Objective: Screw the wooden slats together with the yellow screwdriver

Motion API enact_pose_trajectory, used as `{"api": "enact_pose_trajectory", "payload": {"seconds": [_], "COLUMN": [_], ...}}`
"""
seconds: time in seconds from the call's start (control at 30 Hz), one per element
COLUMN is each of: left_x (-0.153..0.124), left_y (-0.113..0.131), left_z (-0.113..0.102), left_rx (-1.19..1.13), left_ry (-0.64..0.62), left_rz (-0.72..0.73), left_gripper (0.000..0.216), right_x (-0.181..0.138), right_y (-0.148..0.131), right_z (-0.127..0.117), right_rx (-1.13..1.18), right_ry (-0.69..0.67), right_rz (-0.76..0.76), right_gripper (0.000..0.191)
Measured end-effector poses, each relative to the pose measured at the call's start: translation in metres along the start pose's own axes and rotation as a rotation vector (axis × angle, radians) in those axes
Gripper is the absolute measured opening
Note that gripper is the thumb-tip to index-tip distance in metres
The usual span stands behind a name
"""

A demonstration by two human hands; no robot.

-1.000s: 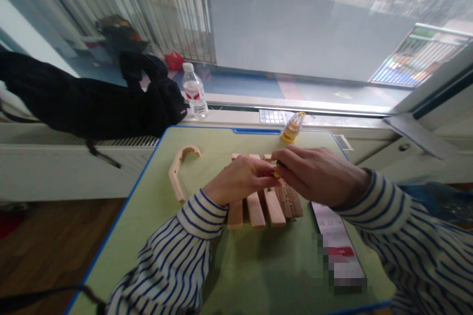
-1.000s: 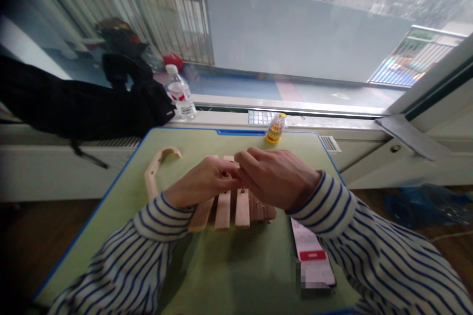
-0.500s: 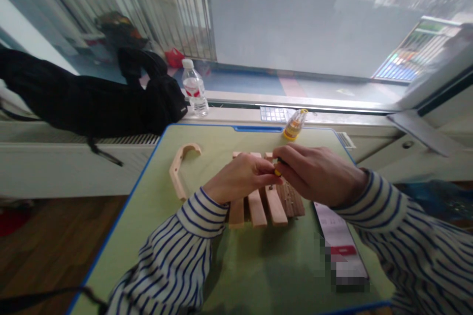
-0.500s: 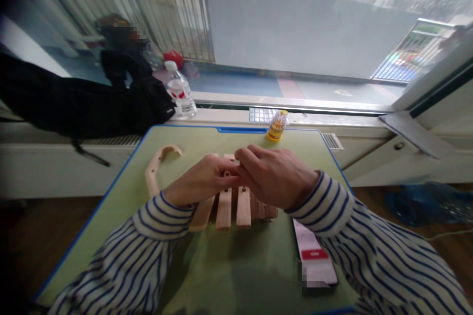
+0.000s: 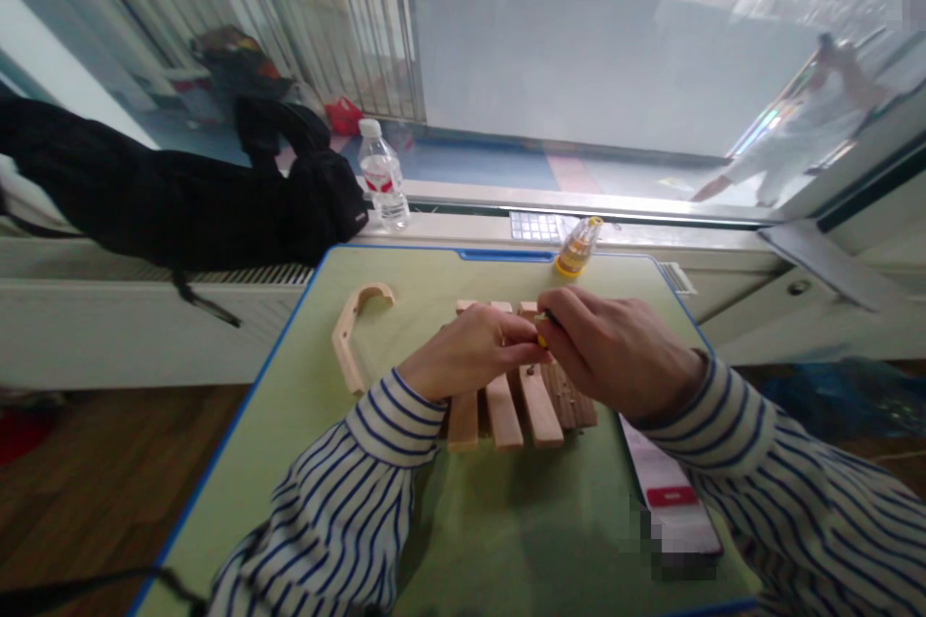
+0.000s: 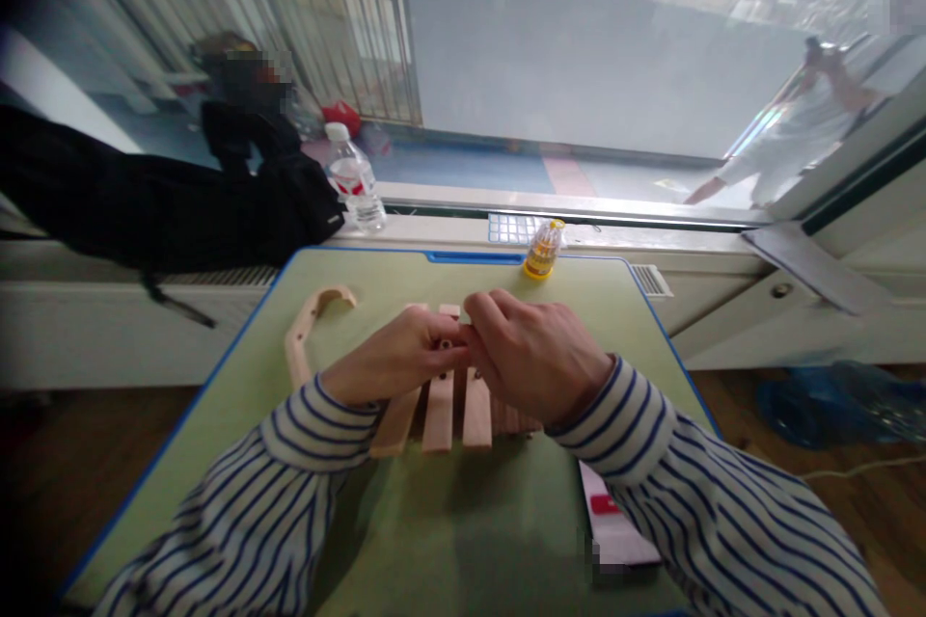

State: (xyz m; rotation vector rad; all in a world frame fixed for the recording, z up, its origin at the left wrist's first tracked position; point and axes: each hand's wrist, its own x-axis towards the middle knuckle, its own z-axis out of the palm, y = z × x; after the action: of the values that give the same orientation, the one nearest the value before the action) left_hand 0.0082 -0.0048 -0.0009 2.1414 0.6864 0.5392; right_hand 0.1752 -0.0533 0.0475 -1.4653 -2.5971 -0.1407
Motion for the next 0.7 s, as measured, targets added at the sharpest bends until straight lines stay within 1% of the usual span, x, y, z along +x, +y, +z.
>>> {"api": "enact_pose_trajectory", "payload": {"seconds": [0.3, 0.53, 0.7], "left_x": [-0.001, -0.003, -0.004], "left_y": [-0.001, 0.006, 0.005], "left_z": [-0.001, -0.003, -0.004], "left_rx": [-0.005, 0.02, 0.039], "left_ry": [0.005, 0.007, 0.028], "left_rz": [0.013, -0.004, -0.002], "left_gripper": [0.028, 0.024, 0.024], "right_x": [0.0, -0.001, 0.0], "right_y": [-0.009, -0.011, -0.011], "right_z": [0.005, 0.003, 0.001], "right_rx": [-0.043, -0.059, -0.056], "right_ry": [0.071, 0.054, 0.046], "right_rz": [0.109, 0.128, 0.13], "right_gripper": [0.027, 0.026, 0.029]}}
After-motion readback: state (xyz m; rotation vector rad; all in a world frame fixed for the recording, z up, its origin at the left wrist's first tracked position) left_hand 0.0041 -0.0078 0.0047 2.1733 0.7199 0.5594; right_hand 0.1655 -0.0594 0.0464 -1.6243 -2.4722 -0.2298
